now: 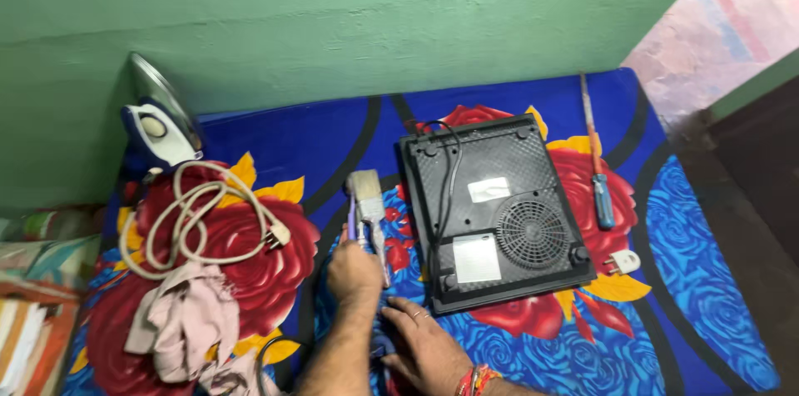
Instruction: The person uses a screwdriver to remove screws from the back of a small black electronic device, then removes a knob and a small metal piece. The person continues to unscrew and remove parts from the device.
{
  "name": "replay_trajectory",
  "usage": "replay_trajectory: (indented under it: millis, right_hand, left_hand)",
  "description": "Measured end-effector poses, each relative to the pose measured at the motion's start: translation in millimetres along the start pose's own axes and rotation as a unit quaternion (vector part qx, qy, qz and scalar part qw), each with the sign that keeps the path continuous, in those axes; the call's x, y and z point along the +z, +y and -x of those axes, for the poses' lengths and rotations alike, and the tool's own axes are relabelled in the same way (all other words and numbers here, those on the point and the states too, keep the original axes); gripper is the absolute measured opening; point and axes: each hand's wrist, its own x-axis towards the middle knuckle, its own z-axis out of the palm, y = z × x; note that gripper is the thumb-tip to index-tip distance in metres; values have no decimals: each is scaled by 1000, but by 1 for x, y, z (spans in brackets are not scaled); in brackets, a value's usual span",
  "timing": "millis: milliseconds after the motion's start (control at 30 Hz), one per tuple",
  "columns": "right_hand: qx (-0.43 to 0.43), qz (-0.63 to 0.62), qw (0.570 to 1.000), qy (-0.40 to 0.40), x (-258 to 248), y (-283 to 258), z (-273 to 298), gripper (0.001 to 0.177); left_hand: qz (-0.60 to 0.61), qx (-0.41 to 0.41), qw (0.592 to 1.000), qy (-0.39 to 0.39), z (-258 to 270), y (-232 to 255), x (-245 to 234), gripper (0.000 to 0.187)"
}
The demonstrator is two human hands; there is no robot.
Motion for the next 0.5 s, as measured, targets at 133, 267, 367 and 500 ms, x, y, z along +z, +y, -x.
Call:
replay_trajectory:
  millis: [133, 267, 367, 500]
  right_hand:
    - [-110, 98, 989, 31, 1, 9, 4, 70]
    - [-64, 122, 987, 86, 6, 3, -7, 50]
    - [36, 6, 989, 143, 8, -12, -26, 51]
    - [12, 6, 979, 205, -4, -25, -41, 45]
  left_hand:
    - [46, -90, 993, -62, 0, -11, -5, 21]
    - [290, -90, 951, -55, 9, -28, -14, 19]
    - [483, -143, 859, -95, 12, -29, -25, 18]
    - [502, -69, 860, -58, 28, -19, -47, 20]
